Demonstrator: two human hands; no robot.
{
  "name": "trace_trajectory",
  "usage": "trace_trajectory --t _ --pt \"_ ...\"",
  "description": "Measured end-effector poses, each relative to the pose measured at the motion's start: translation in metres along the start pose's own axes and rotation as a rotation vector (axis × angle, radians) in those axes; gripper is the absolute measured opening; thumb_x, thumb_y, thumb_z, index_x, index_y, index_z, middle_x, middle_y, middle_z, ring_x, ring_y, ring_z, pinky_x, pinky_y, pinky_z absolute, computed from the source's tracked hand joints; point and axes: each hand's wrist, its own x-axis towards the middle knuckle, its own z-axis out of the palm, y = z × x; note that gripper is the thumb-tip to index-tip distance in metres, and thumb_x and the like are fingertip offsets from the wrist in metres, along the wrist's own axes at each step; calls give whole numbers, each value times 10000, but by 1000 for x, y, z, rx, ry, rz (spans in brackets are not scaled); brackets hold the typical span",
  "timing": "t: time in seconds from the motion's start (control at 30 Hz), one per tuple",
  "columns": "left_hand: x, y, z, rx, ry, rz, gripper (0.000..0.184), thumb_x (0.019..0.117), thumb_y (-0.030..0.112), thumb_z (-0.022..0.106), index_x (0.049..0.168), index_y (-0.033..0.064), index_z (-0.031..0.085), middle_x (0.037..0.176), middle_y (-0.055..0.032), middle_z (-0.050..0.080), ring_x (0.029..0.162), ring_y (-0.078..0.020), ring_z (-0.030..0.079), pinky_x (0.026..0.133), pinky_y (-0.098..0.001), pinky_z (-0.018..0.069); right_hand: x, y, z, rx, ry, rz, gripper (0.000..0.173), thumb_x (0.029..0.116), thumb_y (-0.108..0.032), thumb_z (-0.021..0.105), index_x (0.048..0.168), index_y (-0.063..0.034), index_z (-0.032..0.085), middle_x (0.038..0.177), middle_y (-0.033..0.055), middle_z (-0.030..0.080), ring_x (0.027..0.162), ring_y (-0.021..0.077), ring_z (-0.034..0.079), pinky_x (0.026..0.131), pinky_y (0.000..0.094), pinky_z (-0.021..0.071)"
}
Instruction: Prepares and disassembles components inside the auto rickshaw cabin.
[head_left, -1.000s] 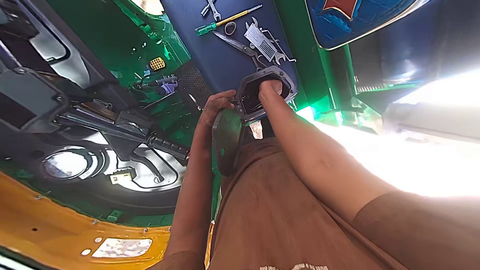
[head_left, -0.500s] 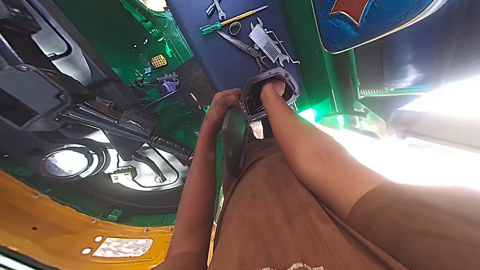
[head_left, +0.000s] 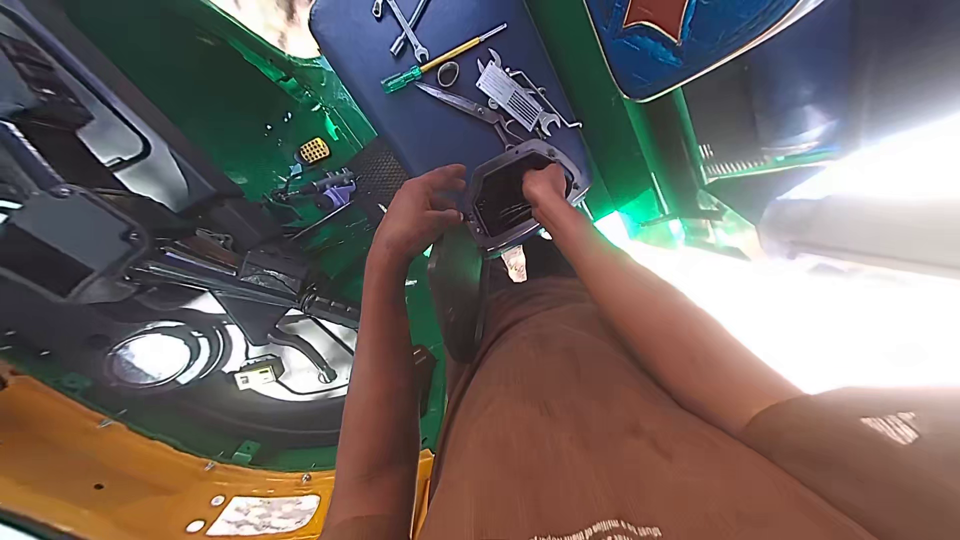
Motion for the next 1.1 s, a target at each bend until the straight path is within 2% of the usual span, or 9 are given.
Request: trace_trajectory --t 0.13,0.23,0.4,0.47,0.57,0.73,0.83,1.0,1.1 --pt "-3 19 -1 304 -32 67 547 884 49 745 1392 202 613 1170 -25 733 1035 -171 712 922 -432 590 1 37 -37 196 -162 -172 223 980 -242 650 1056 -40 705 952 123 730 804 249 727 711 478 626" --pt "-8 33 3 464 -60 144 495 904 31 737 1361 196 642 1080 0 766 994 -153 725 928 -454 576 -14 57 -63 408 -272 -221 153 1010 -92 611 1117 8 656 961 117 761 795 213 767 728 387 665" --pt "-23 46 9 715 -148 197 374 966 222 722 1336 207 672 1049 -24 771 961 -208 737 909 -529 570 -54 86 -77 610 -460 -238 125 954 32 654 1071 46 612 906 158 729 743 240 751 700 396 665" --pt "-27 52 10 825 -187 213 357 997 306 679 1333 188 673 1125 -45 746 1016 -232 716 957 -542 551 -71 90 -75 656 -587 -305 125 952 31 653 1075 45 641 907 152 721 734 223 737 697 384 660" --pt "-37 59 21 950 -192 206 422 1009 481 600 1364 259 653 1254 -2 719 1282 -275 605 1119 -607 405 -102 84 -73 703 -778 -287 142 987 -5 628 1112 50 669 903 144 716 730 189 712 701 340 633" --pt "-51 67 44 974 -184 230 365 975 462 660 1307 315 694 1275 42 712 1375 -301 520 1118 -636 360 -123 72 -65 805 -1016 -161 148 1052 -80 556 1096 34 640 889 81 699 746 132 692 729 294 608" --pt "-61 56 50 907 -105 332 261 1015 359 626 1171 200 763 1084 -9 759 1085 -220 700 1011 -561 498 -124 76 -56 813 -1018 -99 178 1055 -152 586 1071 -1 676 829 41 680 655 86 628 611 227 542" --pt "-70 49 54 972 -65 262 221 1024 299 623 981 120 745 882 -45 739 908 -233 717 1012 -537 490 -125 77 -46 742 -1029 -118 250 1067 -228 578 1059 2 677 857 60 699 667 112 650 607 256 556" --pt "-71 48 52 1019 -53 242 221 1028 292 622 1020 108 744 896 -69 748 932 -259 729 1040 -535 492 -104 73 -45 358 -632 -458 273 1067 -265 586 1015 -39 731 829 39 724 678 100 658 634 276 550"
